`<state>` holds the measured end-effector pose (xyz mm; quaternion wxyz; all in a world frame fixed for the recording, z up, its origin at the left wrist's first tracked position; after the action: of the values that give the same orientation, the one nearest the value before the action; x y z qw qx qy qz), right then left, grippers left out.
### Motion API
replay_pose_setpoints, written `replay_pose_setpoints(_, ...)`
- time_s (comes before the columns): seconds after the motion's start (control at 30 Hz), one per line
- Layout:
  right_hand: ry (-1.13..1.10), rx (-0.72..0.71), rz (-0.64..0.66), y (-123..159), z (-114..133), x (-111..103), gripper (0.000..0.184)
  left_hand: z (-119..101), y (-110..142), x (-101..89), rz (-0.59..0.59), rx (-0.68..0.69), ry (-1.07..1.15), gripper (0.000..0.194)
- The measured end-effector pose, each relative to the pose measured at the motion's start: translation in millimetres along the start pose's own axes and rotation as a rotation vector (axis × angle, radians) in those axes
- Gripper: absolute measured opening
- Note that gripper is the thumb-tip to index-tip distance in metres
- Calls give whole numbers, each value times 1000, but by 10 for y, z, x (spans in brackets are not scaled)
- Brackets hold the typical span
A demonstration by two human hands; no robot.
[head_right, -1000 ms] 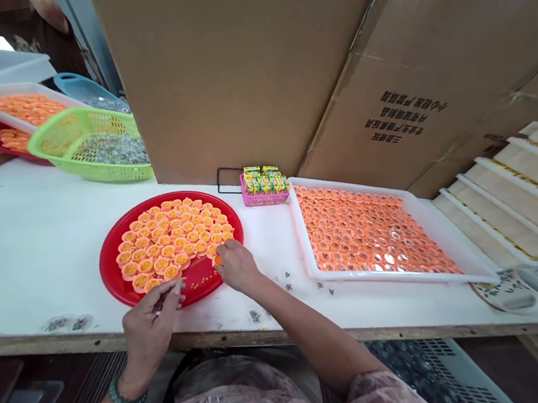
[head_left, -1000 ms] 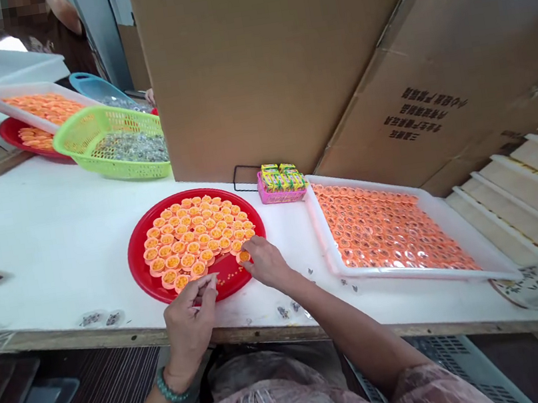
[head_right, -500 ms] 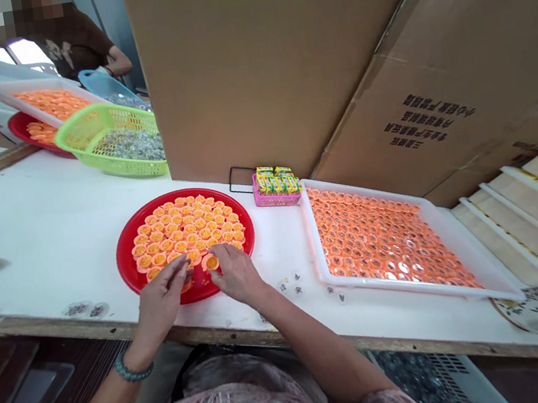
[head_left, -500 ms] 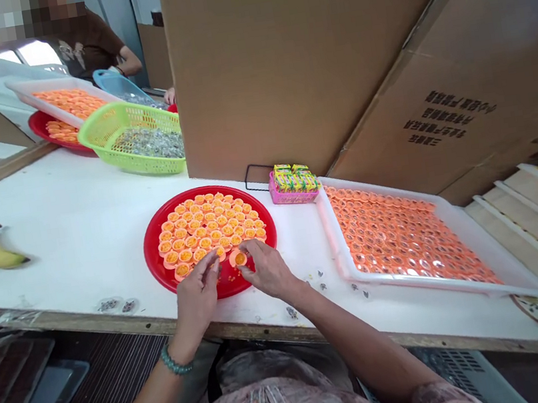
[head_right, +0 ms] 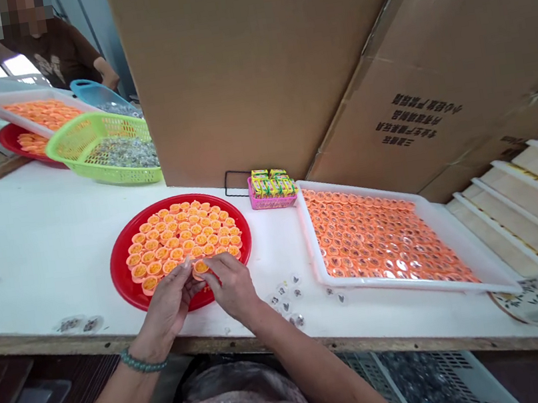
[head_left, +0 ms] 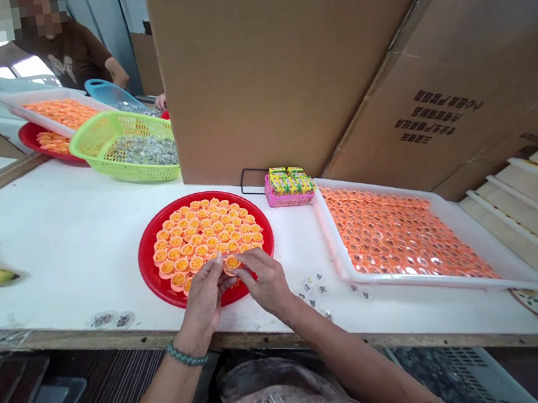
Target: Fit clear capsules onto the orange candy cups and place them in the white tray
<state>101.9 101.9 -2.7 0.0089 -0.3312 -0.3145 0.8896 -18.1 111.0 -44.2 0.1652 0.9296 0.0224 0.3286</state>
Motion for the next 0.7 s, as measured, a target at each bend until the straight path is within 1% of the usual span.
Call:
replay_pose_setpoints(0.1, 4, 37, -18, 12, -3, -3, 20, 28, 16, 93, 66, -10, 6, 25)
replay_pose_setpoints(0.2, -84, 104, -20, 53, -9, -75, 32, 23, 20, 102, 71, -37, 37, 24)
replay_pose_setpoints(0.23, -99, 123, -26, 82, -25, -132, 35, 2, 21, 84, 53, -35, 49, 21)
replay_pose_setpoints(0.27, -86, 136, -33, 120, -52, -209, 35, -26, 26, 60, 30, -30, 56, 17)
replay_pose_setpoints(0.33, 48, 175, -27, 220, -168, -401, 26, -81, 50, 17, -9, -39, 41, 14)
replay_pose_setpoints(0.37, 163, 213, -5, 282, -262, -504, 23, -98, 68, 6, -14, -61, 19, 15)
replay_pose_setpoints(0.43, 434, 344, 94, 431, -507, -684, 24, -106, 113, 18, 11, -116, -37, 20)
replay_pose_setpoints(0.5, 642, 470, 236, 597, -736, -796, 23, -83, 158, 62, 61, -148, -85, 25)
replay_pose_setpoints(0.53, 696, 505, 300, 673, -813, -816, 23, -63, 177, 89, 84, -148, -105, 27)
replay_pose_setpoints(0.6, 701, 519, 374, 784, -881, -791, 21, -6, 201, 139, 112, -146, -139, 29)
replay_pose_setpoints(0.7, 600, 497, 355, 835, -856, -688, 20, 91, 207, 178, 104, -170, -169, 25)
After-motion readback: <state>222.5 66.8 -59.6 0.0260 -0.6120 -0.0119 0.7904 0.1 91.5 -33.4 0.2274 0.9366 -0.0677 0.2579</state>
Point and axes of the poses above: each hand's wrist, its own y-axis away from the middle knuckle, its own x-axis out of the palm, z = x × y, the point moved 5 cm from there along -y, towards the middle knuckle
